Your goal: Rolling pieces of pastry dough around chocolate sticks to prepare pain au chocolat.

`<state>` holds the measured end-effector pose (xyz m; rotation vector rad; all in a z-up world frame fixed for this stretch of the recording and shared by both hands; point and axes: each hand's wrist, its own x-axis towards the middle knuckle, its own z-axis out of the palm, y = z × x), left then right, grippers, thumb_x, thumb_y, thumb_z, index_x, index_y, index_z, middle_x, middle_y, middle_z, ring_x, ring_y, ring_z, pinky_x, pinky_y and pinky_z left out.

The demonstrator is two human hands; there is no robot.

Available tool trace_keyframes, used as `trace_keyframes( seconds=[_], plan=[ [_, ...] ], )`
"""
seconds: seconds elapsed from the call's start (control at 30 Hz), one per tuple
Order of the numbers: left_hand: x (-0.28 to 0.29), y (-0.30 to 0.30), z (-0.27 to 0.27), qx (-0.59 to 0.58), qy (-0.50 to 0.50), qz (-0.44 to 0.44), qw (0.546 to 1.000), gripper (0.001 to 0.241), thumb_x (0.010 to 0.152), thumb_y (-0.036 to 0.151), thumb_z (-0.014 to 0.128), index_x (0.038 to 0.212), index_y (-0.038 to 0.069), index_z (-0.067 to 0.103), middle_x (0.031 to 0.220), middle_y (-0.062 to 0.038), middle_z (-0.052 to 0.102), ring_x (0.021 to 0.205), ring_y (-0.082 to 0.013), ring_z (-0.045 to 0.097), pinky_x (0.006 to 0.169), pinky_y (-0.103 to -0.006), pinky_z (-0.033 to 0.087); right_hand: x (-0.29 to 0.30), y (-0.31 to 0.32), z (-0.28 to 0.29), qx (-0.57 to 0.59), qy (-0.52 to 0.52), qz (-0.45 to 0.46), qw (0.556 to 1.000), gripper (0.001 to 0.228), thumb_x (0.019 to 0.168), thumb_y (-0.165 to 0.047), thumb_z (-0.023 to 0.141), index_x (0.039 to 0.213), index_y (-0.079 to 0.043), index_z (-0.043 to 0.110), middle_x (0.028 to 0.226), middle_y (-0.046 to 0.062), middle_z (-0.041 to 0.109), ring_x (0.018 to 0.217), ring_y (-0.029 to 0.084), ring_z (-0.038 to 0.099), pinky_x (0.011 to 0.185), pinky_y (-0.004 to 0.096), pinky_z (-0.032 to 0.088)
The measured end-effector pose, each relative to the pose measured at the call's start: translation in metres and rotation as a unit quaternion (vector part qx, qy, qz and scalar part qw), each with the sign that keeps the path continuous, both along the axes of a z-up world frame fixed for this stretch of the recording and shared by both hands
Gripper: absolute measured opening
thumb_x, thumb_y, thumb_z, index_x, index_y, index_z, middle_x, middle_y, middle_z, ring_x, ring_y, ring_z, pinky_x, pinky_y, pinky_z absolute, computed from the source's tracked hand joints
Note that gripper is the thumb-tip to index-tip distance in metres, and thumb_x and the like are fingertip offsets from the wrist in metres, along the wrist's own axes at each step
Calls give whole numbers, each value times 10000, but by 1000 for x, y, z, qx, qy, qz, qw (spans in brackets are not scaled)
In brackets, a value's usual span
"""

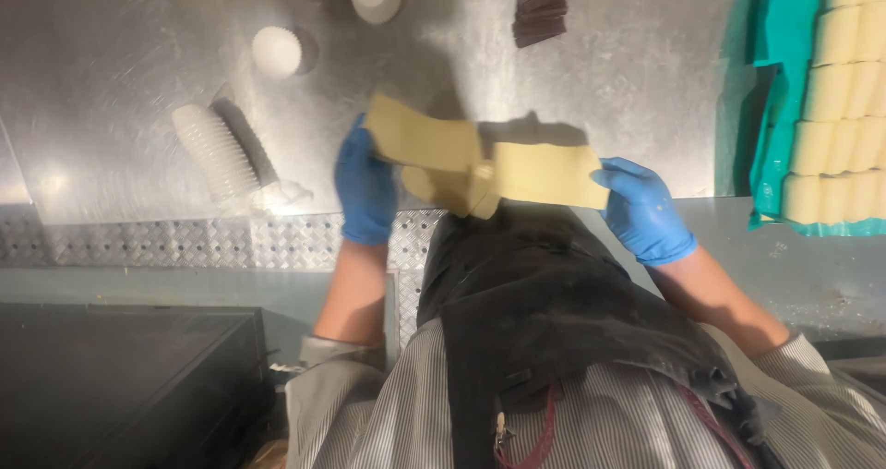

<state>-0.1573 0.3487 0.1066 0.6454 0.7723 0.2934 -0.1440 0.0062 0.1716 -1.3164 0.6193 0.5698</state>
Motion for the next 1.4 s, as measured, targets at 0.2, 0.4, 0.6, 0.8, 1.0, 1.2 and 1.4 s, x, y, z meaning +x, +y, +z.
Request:
trace_keyframes(
  seconds=[0.2,0.4,0.6,0.8,1.0,1.2,1.4],
  plan=[
    [-13,5,-32,406,147,-41,901,702,1075,177,702,1635,367,323,1691,71,289,1574,-143,250,1295,-396,172,15,-93,-57,-85,-41,-142,985,118,904,-38,784,984,-33,697,857,64,709,733,150,748,693,269,640],
    [17,-130,-13,497,44,-166,851,548,1029,114,699,1533,158,487,1532,-93,494,1457,-266,420,1214,-471,332,81,-126,-29,-71,-68,-172,980,118,940,-99,791,949,-99,674,786,-16,648,685,95,736,656,187,627],
    [100,-201,-40,658,-8,-268,703,396,952,55,708,1330,-9,611,1287,-211,619,1279,-399,590,1114,-475,478,79,-166,-122,199,-55,-247,947,244,979,-11,720,846,-133,555,708,32,521,585,220,599,582,297,536],
    [210,-204,-101,845,78,-283,446,448,983,-2,584,1426,57,552,1389,-125,632,1164,-278,651,1043,-365,528,52,-175,-97,221,-23,-48,974,170,1042,-118,530,907,-38,594,902,86,642,817,161,597,805,284,503],
    [231,-184,-128,894,21,-285,345,177,825,15,636,943,104,732,1005,-100,687,837,-289,655,798,-387,544,62,-208,-60,163,40,-41,985,161,1074,-220,542,1023,-86,616,805,3,554,743,95,494,719,245,399],
    [220,-236,-5,683,-116,-389,608,370,838,-90,610,1186,-8,700,920,-62,703,685,-126,622,642,-270,539,62,-248,-95,56,-56,-92,993,227,1090,-113,539,1212,45,648,1010,103,704,803,117,619,775,230,541],
    [142,-341,-107,604,-65,-546,577,206,1060,205,567,1223,212,693,1138,-61,708,1116,-288,689,1006,-425,553,108,-220,-103,-196,-230,144,942,471,974,-126,773,1419,-77,626,1281,224,674,1135,410,677,942,496,554]
  ],
)
